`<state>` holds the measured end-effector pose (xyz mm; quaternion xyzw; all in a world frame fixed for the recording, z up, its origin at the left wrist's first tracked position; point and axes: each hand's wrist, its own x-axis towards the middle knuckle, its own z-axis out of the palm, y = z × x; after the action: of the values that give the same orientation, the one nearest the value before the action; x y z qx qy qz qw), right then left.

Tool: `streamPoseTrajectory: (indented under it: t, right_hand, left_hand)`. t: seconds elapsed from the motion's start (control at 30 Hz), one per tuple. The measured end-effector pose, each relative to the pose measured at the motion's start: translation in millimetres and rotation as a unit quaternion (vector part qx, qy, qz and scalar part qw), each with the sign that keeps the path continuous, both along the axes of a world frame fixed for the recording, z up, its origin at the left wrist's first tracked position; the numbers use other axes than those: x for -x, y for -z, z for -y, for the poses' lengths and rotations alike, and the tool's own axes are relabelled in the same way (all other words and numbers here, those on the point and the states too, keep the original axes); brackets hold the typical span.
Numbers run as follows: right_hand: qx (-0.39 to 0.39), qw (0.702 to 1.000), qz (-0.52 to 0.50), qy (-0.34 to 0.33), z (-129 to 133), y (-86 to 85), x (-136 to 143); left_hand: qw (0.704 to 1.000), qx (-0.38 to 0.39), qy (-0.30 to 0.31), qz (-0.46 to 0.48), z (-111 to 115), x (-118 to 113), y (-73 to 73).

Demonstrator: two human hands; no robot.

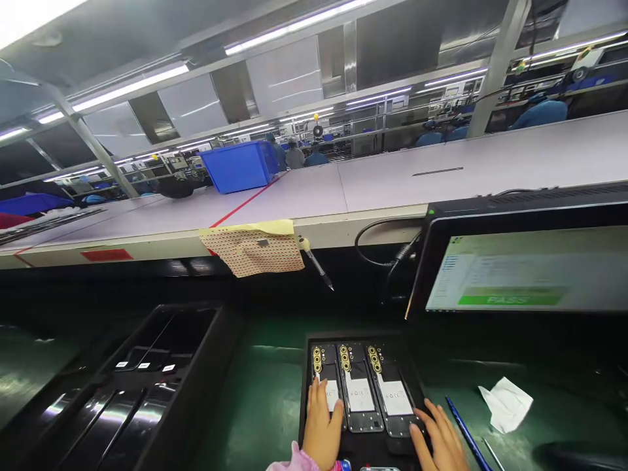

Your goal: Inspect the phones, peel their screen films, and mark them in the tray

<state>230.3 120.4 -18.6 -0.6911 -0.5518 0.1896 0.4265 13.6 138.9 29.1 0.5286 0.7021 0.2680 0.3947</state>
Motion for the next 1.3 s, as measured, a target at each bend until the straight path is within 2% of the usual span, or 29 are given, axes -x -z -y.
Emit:
streamPoseTrajectory:
  t: [0.07,0.13,0.23,0.43,0.5,0.63,0.77,0.97,1.03,1.13,1.2,1.3]
  right_hand:
    - [0.054,0.990,0.128,-0.019,-20.2,-2.9,4.6]
    - [0.091,0.965,0.244,-0.011,-33.0,-2.3,8.3]
    - [0.113,0.941,0.319,-0.010,-39.7,3.7,8.8]
    - [0.155,0.947,0.280,-0.018,-38.6,14.3,-2.8]
    - [0.152,0.949,0.274,-0.017,-37.1,12.5,-3.0]
    - [0.121,0.947,0.297,0.016,-30.1,4.5,4.5]
    - [0.109,0.946,0.302,0.047,-21.6,0.5,11.3]
    - [0.124,0.956,0.259,0.058,-4.5,-0.6,14.6]
    - [0.154,0.960,0.228,0.055,2.2,-3.3,13.7]
    - [0.253,0.956,0.146,0.026,4.5,-9.1,6.8]
    - [0.309,0.945,0.103,-0.004,-1.4,-12.1,-0.4]
    - [0.329,0.939,0.094,-0.029,-16.2,-12.0,-8.8]
  left_hand:
    - [0.999,0.043,-0.025,-0.004,-11.3,1.7,-4.1]
    - [0.996,0.070,-0.052,-0.010,-18.2,0.5,-6.0]
    - [0.993,0.066,-0.098,0.003,-22.6,-3.5,-2.9]
    - [0.985,-0.045,-0.167,-0.007,-11.4,-4.7,31.5]
    - [0.978,-0.068,-0.194,0.030,-5.7,0.4,38.3]
    - [0.964,-0.044,-0.208,0.162,-3.0,13.6,31.5]
    - [0.955,-0.056,-0.205,0.209,-5.2,19.9,22.9]
    - [0.932,-0.065,-0.228,0.273,7.9,27.3,29.8]
    - [0.911,-0.056,-0.246,0.326,15.4,30.0,28.3]
    - [0.888,-0.032,-0.288,0.358,22.3,31.6,20.5]
    - [0.894,-0.020,-0.304,0.328,21.1,31.4,15.9]
    - [0.913,-0.017,-0.299,0.278,11.7,30.4,15.2]
